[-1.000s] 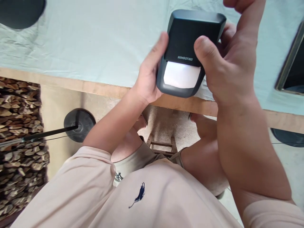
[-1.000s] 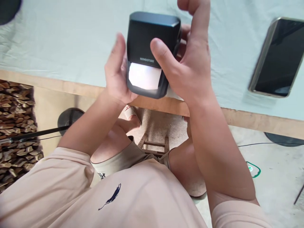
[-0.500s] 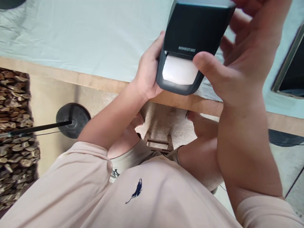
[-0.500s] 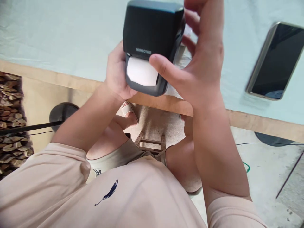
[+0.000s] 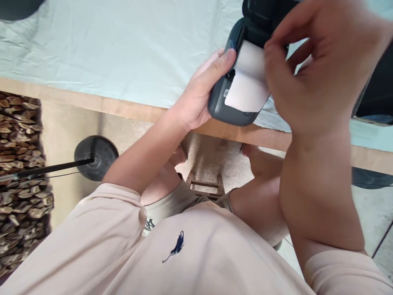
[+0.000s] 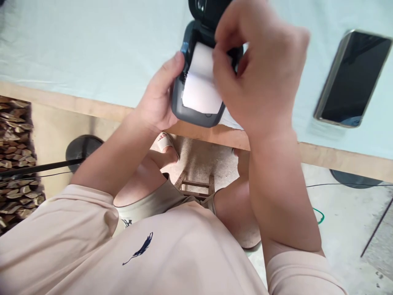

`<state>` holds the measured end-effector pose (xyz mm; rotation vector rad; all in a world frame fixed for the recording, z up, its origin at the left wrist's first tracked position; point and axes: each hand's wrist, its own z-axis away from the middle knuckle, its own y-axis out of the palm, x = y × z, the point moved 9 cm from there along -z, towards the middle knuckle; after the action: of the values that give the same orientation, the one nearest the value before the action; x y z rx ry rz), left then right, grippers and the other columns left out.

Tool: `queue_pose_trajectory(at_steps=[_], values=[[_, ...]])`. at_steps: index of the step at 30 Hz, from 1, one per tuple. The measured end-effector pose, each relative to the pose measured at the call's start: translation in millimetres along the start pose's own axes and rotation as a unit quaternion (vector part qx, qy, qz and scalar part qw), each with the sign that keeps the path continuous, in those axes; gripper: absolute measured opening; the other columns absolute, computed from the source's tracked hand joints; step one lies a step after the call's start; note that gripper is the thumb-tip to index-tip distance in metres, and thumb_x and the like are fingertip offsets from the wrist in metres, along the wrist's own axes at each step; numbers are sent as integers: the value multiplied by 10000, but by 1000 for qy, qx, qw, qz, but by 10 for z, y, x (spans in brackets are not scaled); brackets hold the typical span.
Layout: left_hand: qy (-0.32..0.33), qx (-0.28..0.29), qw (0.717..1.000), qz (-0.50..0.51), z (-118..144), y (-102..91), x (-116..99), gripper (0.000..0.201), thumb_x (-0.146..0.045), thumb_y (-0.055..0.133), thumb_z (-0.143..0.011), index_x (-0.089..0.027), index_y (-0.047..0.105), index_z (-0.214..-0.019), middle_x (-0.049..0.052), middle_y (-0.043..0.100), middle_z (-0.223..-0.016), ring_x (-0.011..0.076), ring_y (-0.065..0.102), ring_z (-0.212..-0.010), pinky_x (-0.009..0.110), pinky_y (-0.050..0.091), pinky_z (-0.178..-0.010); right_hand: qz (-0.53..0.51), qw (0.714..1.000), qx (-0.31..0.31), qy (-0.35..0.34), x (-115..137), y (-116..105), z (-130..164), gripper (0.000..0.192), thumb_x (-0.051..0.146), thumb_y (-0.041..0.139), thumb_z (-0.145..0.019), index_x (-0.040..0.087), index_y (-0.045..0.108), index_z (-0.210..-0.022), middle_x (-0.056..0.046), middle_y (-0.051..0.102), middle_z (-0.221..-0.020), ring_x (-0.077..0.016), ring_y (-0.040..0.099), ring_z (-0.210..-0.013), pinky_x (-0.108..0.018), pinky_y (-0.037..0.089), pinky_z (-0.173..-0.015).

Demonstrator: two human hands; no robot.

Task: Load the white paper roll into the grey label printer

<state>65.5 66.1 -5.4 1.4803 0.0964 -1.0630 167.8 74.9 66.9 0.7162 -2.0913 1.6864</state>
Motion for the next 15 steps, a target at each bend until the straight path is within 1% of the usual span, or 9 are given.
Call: queue_pose_trajectory(at_steps=[2,3,4,6,8,10,12,14,15], values=[[-2,-11,999,-30,9,-27,-11,204,-295,466,-880,-201,595,-1007,42,653,-934,199,630,-1002,305,549,-829,97,994,55,8,30,39,26,258,305,556,-716,233,636,-950,8,606,-854,-104,504,-675,-282,389,-672],[1,-19,999,-44,13,-37,-25,176,-284,481,-874,-217,595,-990,29,646,-916,178,636,-945,274,544,-781,119,989,86,28,17,65,36,290,314,572,-697,274,636,-977,12,615,-844,-125,515,-685,-310,407,-704],[5,-24,998,-56,15,-39,-41,153,-262,486,-870,-218,595,-969,15,636,-880,154,638,-887,243,530,-736,132,984,106,53,-5,74,41,336,329,582,-688,306,623,-1020,13,623,-868,-149,531,-715,-340,424,-738],[5,-21,997,-68,14,-15,-53,154,-218,461,-876,-193,596,-946,-2,600,-796,112,627,-788,198,496,-672,162,970,157,92,-53,118,50,411,359,581,-695,358,576,-1106,33,625,-977,-183,560,-805,-393,450,-827],[5,-9,997,-76,9,19,-53,190,-200,427,-885,-164,605,-940,-6,573,-745,88,613,-727,175,471,-637,170,960,190,111,-85,155,45,460,365,598,-687,384,546,-1144,69,608,-1066,-200,567,-903,-417,445,-921],[4,-2,996,-85,2,35,-48,218,-197,411,-889,-146,616,-939,-2,572,-741,86,615,-718,166,460,-626,170,960,199,101,-76,166,26,458,374,618,-672,371,564,-1127,66,607,-1062,-209,560,-938,-421,441,-943],[9,-3,996,-86,-2,33,-53,227,-194,405,-890,-131,618,-936,-1,572,-739,98,634,-749,161,462,-634,176,960,203,81,-47,163,24,374,394,601,-685,348,607,-1056,40,608,-1018,-203,546,-922,-406,446,-900],[14,2,997,-80,-4,38,-56,224,-189,397,-892,-124,607,-934,-2,568,-730,109,643,-763,165,469,-635,168,965,194,57,8,127,37,281,396,571,-705,324,635,-969,23,599,-934,-157,518,-821,-366,432,-811],[17,4,997,-74,-5,37,-58,216,-184,395,-893,-127,601,-928,-4,570,-733,109,645,-774,169,479,-649,152,971,180,46,39,87,43,246,381,566,-704,310,641,-928,21,587,-876,-124,487,-756,-342,415,-776]])
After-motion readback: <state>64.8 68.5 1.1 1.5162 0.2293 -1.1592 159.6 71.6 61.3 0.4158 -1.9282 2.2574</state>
